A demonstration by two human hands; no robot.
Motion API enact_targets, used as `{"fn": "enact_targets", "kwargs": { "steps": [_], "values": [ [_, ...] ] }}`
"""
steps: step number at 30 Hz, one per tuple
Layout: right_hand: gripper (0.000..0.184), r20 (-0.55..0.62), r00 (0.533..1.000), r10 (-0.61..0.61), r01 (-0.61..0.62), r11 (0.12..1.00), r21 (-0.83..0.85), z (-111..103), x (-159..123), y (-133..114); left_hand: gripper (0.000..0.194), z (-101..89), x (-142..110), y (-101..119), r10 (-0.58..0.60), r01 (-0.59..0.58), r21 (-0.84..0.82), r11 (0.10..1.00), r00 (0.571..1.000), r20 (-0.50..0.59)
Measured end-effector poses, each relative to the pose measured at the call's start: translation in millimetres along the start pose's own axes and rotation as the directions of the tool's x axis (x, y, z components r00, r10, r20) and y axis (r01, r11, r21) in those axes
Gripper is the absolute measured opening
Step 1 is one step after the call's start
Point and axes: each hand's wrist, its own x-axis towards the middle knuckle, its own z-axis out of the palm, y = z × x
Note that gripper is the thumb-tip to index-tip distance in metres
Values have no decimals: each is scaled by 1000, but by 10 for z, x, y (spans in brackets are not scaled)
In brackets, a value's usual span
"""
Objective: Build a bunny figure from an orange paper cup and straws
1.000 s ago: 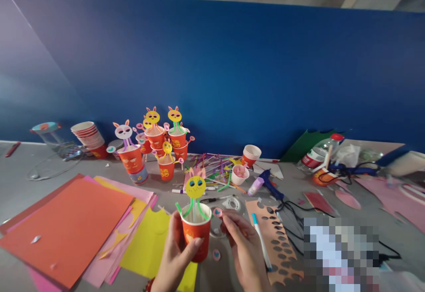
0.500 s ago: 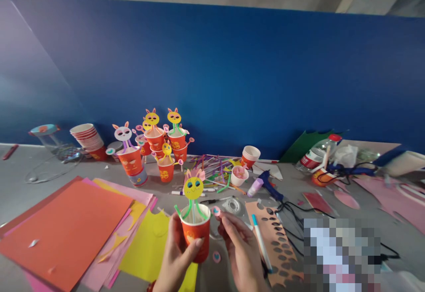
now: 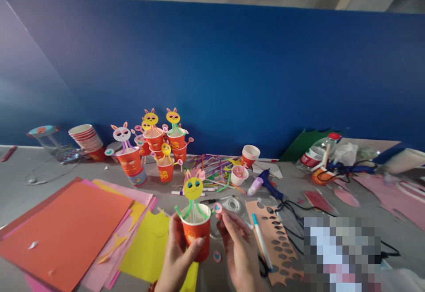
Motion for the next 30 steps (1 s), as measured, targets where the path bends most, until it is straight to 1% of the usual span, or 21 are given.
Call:
{"fn": "enact_targets", "kwargs": {
  "steps": [3, 6, 10, 11, 13, 16, 21, 24, 26, 30],
  "values": [
    [38, -19, 1000, 5, -6, 999, -34, -1, 14, 21, 66, 1, 4, 15, 3, -3, 8, 1000, 1000, 8],
    [37, -22, 999, -28, 26, 996, -82, -24, 42, 54, 64, 36, -3, 46, 3, -3, 4, 1000, 1000, 8],
    [36, 11, 997, -74, 74, 984, -161, -54, 66, 90, 64, 92, -21, 61, 7, -10, -33, 999, 997, -83],
    [36, 21, 996, -81, 84, 981, -177, -57, 69, 95, 65, 98, -24, 58, 8, -12, -36, 999, 996, -92],
    [36, 35, 994, -102, 107, 975, -197, -58, 71, 103, 65, 100, -25, 50, 7, -9, -31, 999, 997, -76],
    [36, 44, 988, -145, 151, 967, -207, -52, 72, 114, 65, 106, -27, 40, 2, -3, -26, 1000, 998, -67],
    [34, 57, 977, -207, 215, 954, -209, -22, 75, 133, 71, 128, -37, 27, 0, -4, -29, 1000, 992, -127],
    [33, 61, 965, -255, 262, 943, -206, 12, 83, 137, 71, 114, -33, 6, -13, 13, -8, 1000, 997, -72],
    [32, 62, 962, -268, 275, 938, -210, 37, 86, 133, 70, 114, -35, -9, -20, 19, -9, 1000, 998, -64],
    [32, 54, 963, -265, 271, 941, -201, 83, 74, 118, 70, 170, -59, -23, 4, -8, -26, 1000, 989, -146]
  ]
}}
